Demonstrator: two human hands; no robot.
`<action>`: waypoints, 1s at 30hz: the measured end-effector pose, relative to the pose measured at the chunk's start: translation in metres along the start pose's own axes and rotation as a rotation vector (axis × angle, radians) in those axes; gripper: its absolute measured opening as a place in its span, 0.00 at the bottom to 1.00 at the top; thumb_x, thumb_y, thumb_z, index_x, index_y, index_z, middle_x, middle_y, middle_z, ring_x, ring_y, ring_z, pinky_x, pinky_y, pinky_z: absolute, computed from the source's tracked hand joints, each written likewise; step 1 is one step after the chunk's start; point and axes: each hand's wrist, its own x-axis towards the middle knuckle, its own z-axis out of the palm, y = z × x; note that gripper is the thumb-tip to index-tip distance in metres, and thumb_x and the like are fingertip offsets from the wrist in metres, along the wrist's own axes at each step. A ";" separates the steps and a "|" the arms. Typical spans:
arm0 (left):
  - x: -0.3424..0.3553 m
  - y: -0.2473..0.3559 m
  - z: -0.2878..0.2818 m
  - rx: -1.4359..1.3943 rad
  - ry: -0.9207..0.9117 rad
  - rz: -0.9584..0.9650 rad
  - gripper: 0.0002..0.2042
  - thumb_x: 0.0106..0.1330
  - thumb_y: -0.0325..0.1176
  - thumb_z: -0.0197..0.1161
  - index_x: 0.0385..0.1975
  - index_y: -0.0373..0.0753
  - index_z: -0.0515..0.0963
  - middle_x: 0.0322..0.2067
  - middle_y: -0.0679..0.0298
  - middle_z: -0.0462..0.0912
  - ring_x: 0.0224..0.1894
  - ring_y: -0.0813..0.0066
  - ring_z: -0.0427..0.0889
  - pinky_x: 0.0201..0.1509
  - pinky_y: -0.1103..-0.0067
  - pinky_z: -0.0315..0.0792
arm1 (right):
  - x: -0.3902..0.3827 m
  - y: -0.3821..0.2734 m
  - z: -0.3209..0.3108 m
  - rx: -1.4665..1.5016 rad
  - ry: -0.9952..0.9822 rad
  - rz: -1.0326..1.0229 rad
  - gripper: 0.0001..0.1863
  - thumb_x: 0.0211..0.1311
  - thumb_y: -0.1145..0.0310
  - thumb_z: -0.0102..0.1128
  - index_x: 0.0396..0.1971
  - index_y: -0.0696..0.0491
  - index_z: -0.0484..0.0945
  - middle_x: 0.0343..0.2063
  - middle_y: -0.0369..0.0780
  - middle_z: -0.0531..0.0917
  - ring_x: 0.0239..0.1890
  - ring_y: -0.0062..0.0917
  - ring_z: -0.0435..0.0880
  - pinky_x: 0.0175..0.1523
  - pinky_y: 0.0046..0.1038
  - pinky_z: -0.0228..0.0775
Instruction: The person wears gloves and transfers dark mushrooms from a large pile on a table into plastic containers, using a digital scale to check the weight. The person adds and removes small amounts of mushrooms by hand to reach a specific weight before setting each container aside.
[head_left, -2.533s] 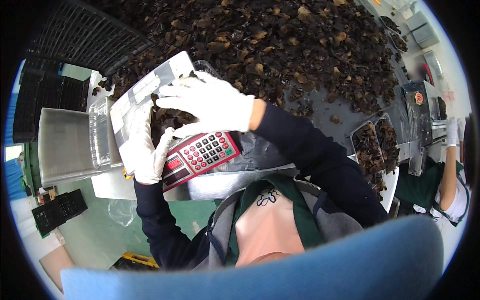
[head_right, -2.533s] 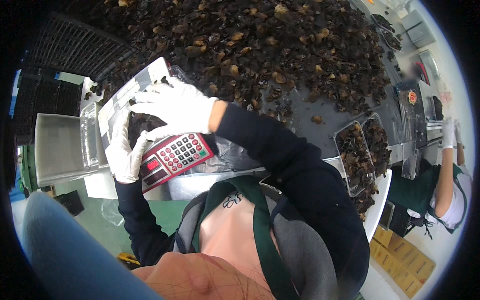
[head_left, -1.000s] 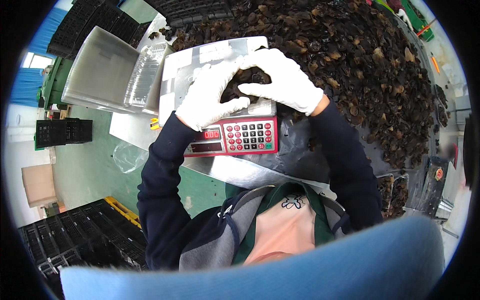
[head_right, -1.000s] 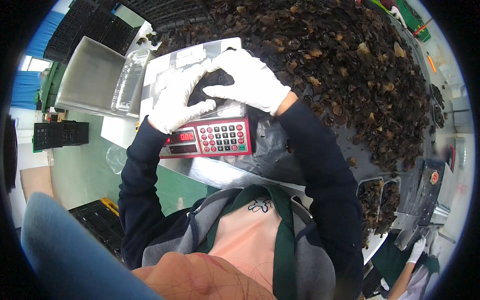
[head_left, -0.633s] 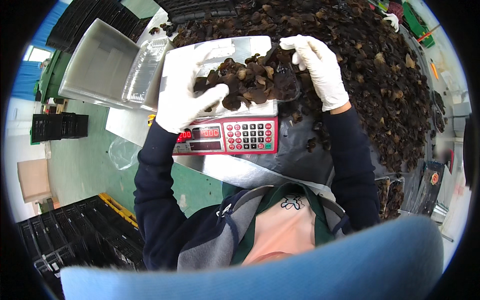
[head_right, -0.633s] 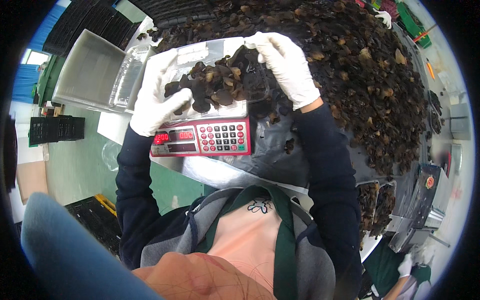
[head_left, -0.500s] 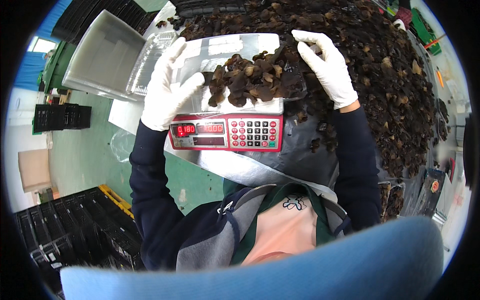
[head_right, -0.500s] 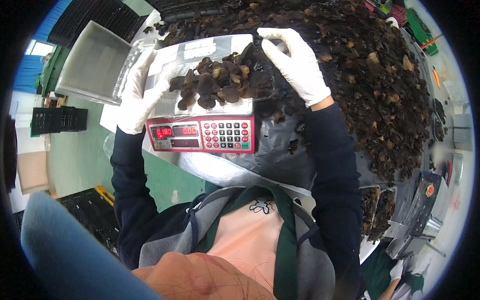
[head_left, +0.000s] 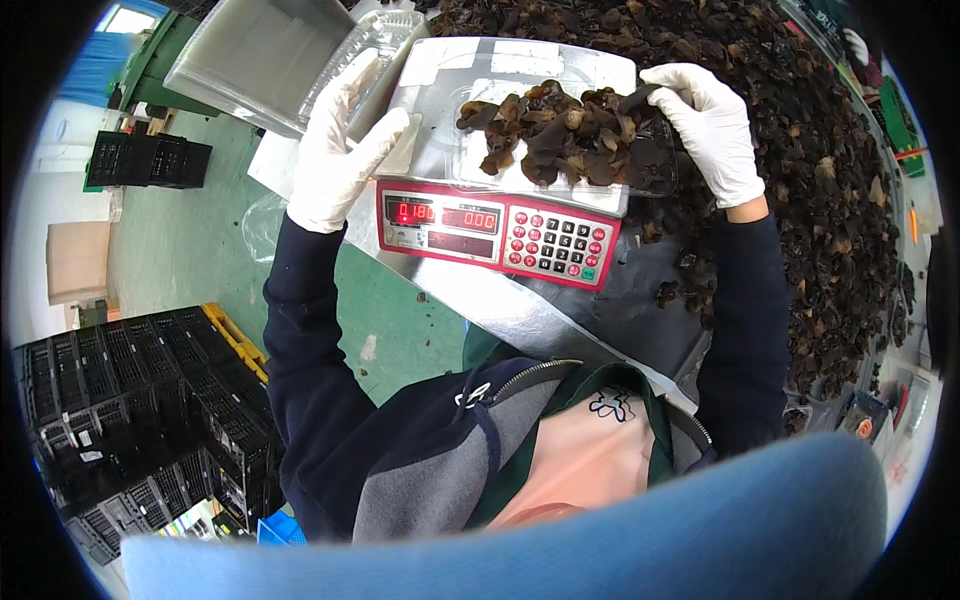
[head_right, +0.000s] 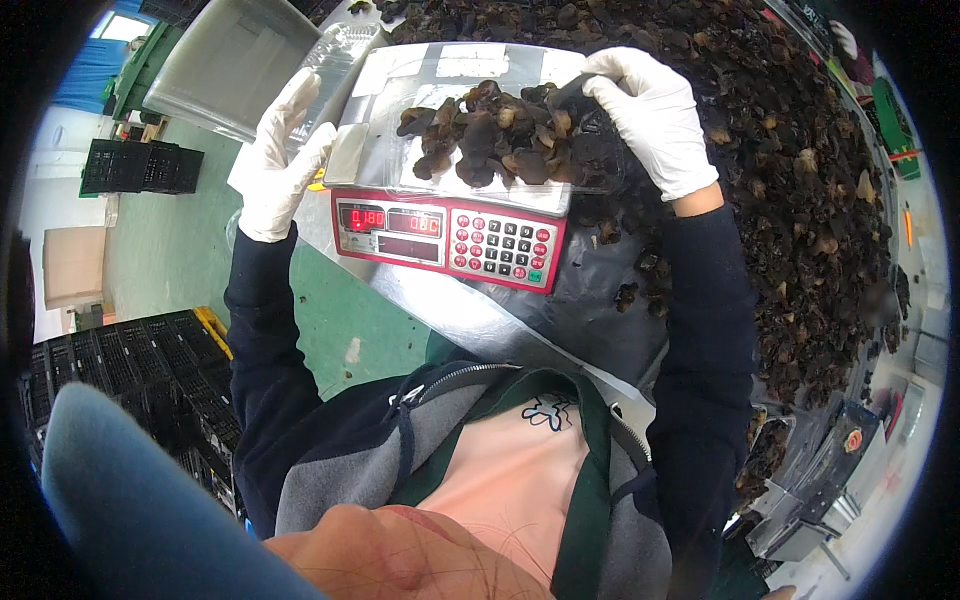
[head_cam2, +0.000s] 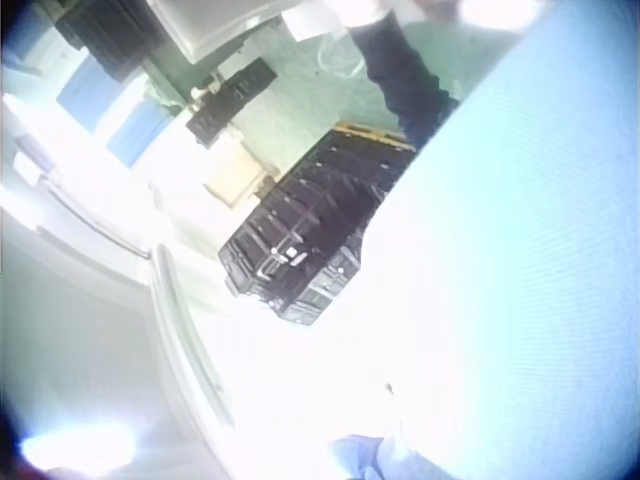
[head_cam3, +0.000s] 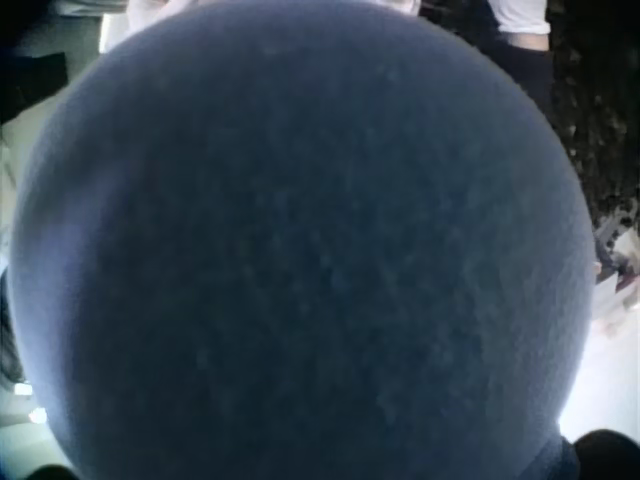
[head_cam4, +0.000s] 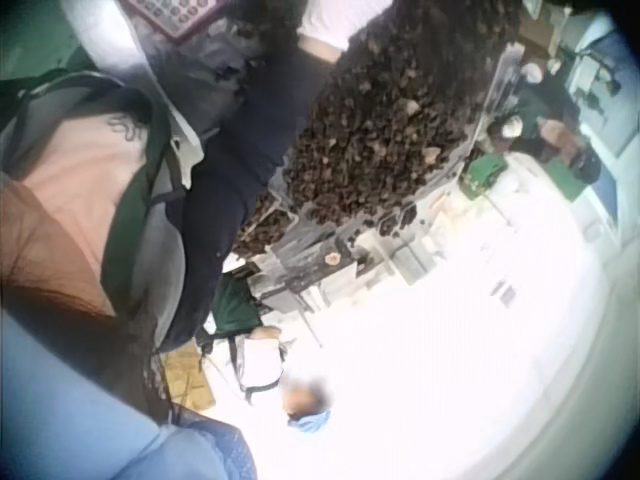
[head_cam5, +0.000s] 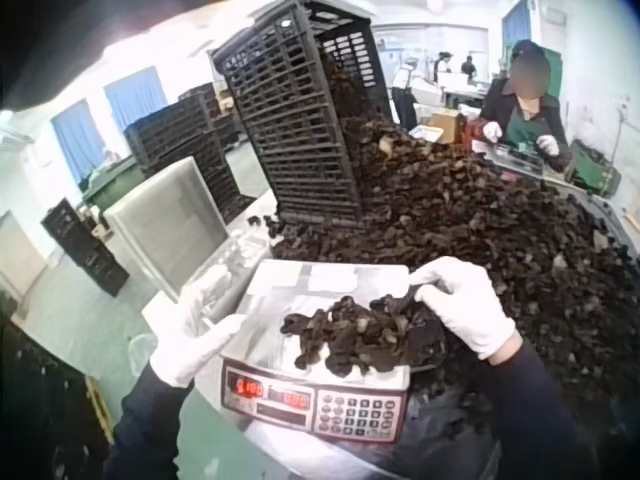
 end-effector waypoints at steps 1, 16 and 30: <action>-0.001 -0.002 0.001 -0.037 -0.011 0.002 0.35 0.66 0.31 0.72 0.71 0.33 0.63 0.68 0.50 0.70 0.71 0.62 0.68 0.75 0.69 0.62 | 0.003 -0.006 0.001 -0.043 0.019 -0.026 0.08 0.67 0.75 0.65 0.43 0.57 0.84 0.36 0.35 0.88 0.39 0.16 0.85 0.47 0.20 0.77; -0.014 0.009 0.058 0.012 -0.071 0.040 0.31 0.65 0.31 0.69 0.69 0.33 0.68 0.67 0.48 0.71 0.70 0.60 0.69 0.75 0.70 0.61 | 0.040 -0.034 0.091 -0.381 -0.225 -0.386 0.14 0.67 0.57 0.61 0.37 0.51 0.86 0.37 0.44 0.87 0.42 0.39 0.85 0.49 0.37 0.76; -0.018 0.006 0.049 0.249 -0.071 0.094 0.29 0.67 0.33 0.67 0.68 0.38 0.70 0.66 0.51 0.72 0.67 0.59 0.72 0.72 0.68 0.64 | -0.006 -0.059 0.013 -0.012 0.008 0.084 0.13 0.72 0.65 0.60 0.47 0.56 0.86 0.34 0.36 0.89 0.38 0.17 0.87 0.49 0.22 0.76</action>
